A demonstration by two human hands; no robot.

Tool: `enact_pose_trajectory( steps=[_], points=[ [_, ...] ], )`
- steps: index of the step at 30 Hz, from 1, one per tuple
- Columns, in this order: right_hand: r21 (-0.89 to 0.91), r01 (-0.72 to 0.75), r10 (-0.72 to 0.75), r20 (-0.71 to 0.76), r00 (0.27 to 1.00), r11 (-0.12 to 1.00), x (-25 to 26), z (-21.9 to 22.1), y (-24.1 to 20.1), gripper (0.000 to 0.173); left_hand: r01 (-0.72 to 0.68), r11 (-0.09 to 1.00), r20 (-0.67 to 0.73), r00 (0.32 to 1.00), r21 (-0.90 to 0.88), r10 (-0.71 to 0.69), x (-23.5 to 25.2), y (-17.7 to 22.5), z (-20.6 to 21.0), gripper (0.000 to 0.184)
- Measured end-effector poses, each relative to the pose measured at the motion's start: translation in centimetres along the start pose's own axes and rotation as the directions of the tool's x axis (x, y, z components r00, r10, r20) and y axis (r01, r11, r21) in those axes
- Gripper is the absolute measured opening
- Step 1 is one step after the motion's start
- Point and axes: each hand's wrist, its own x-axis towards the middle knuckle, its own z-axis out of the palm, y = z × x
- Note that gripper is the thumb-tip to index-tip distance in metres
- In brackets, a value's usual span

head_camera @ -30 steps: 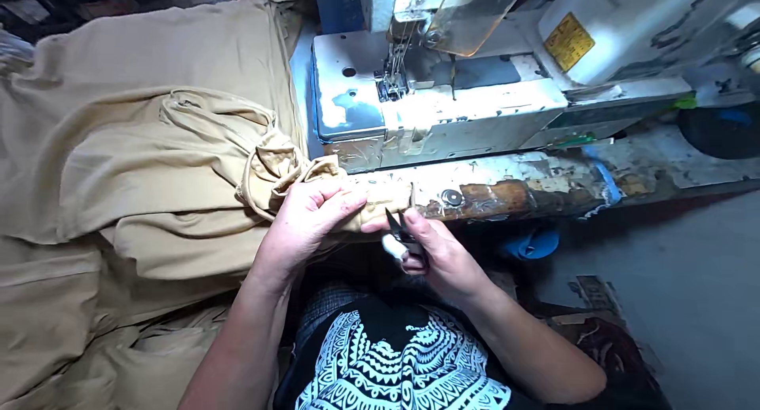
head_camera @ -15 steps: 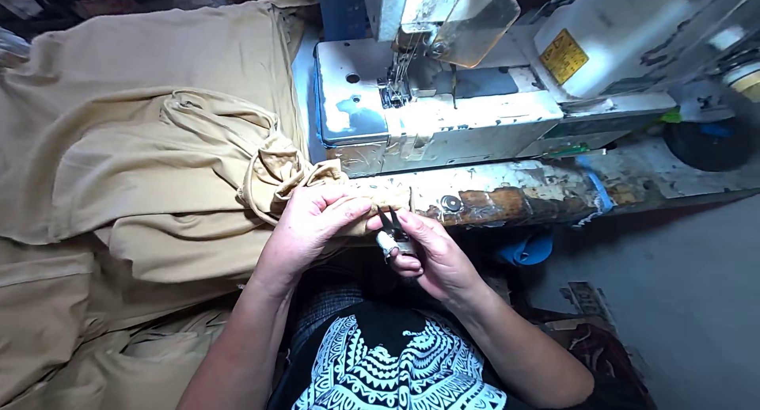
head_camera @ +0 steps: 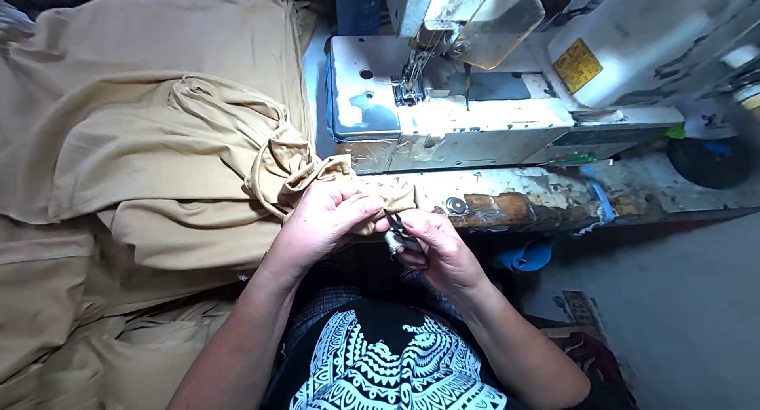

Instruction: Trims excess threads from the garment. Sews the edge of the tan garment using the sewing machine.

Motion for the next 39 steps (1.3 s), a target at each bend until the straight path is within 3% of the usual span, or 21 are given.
enact_pose_trajectory(
  steps=[19, 25, 30, 32, 34, 37, 39],
  points=[
    [-0.011, 0.011, -0.011, 0.016, 1.000, 1.000, 0.0, -0.6, 0.1, 0.025, -0.002, 1.000, 0.006, 1.000, 0.021, 0.002, 0.3, -0.1, 0.2, 0.020],
    [-0.032, -0.003, 0.002, -0.023, 1.000, 0.999, 0.0, -0.4, 0.0, 0.022, 0.003, 0.992, 0.040, 0.999, 0.123, -0.008, 0.1, -0.2, 0.3, 0.017],
    [0.020, 0.086, -0.084, -0.105, 0.991, 0.996, -0.3, 0.1, -0.2, 0.025, -0.029, 0.979, 0.021, 0.999, 0.201, 0.025, 0.2, -0.4, 0.5, 0.015],
    [-0.051, 0.130, -0.135, -0.105, 0.985, 0.990, -0.6, -0.1, -0.5, 0.024, -0.016, 0.990, 0.002, 1.000, 0.142, 0.016, 0.2, -0.1, 0.3, 0.014],
    [-0.257, 0.179, -0.205, -0.077, 0.976, 0.950, -1.0, -0.4, -1.0, 0.021, 0.031, 0.998, -0.004, 1.000, 0.050, -0.030, 0.0, 0.3, 0.1, 0.017],
    [-0.649, 0.296, -0.416, -0.034, 0.909, 0.700, -1.9, 0.1, -1.3, 0.027, 0.050, 0.999, -0.019, 0.999, -0.012, -0.050, -0.1, 0.5, 0.1, 0.019],
    [-0.753, 0.304, -0.434, 0.027, 0.900, 0.584, -2.0, 0.5, -1.4, 0.027, 0.039, 0.999, -0.019, 0.999, -0.011, -0.039, -0.2, 0.5, 0.2, 0.018]
  ],
)
